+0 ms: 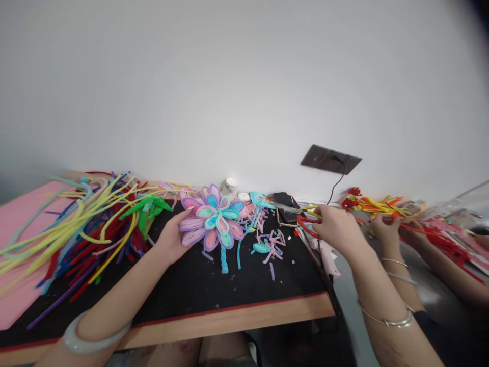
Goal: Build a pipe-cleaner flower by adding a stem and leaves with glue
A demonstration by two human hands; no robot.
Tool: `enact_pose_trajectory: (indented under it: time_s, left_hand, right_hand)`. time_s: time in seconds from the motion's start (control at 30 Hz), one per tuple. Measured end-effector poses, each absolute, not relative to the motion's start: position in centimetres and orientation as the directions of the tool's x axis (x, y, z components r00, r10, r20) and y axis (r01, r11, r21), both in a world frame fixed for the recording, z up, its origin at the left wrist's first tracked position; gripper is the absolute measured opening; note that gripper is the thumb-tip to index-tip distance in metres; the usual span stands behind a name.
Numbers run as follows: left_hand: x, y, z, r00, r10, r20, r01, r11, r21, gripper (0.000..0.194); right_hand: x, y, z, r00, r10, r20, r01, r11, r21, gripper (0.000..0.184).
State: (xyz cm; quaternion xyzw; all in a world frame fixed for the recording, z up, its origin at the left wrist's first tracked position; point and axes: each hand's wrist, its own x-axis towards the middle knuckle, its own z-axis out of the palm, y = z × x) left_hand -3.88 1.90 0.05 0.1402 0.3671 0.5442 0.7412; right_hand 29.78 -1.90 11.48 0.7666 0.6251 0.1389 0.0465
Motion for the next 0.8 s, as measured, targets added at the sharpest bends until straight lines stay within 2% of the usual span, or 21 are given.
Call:
enact_pose_trajectory:
  time_s: [0.1,0.17,0.27,0.37,0.5,0.8]
  left_hand:
    - [-3.6,1.7,0.2,0.121,0.912,-0.392,-0.699,0.359,0.618,0.013]
    - [-3.4,1.6,0.2,0.100,0.910,-0.401,-0.702,0.350,0.620,0.013]
    - [-3.2,1.6,0.1,0.075,0.916,-0.395,-0.707,0.328,0.626,0.011]
    - [-2.9,1.5,-0.1,0.026,0.923,-0.383,-0.713,0.286,0.640,0.005]
    - [-2.5,1.2,-0.2,-0.061,0.950,-0.308,-0.710,0.175,0.682,0.004]
    - [-2.4,1.1,-0.8,-0.113,0.973,-0.202,-0.687,0.070,0.723,0.009]
  right_hand:
    - [30.6,-2.6,11.5,0.215,0.938,0.273,0.975,-0.224,0.003,0.027]
    - [30.2,-3.2,10.9,0.190,0.928,0.322,0.977,-0.147,-0.153,0.024]
    - [28.1,-4.3,9.2,0.103,0.948,0.300,0.964,-0.021,-0.264,0.019]
    - [25.1,-5.3,7.2,0.001,0.980,0.201,0.965,0.052,-0.259,0.020]
    - [21.9,-5.3,5.0,-0.077,0.994,0.075,0.978,0.090,-0.186,0.023]
    - [19.4,-3.0,3.3,-0.130,0.987,0.096,0.991,0.132,-0.018,0.032]
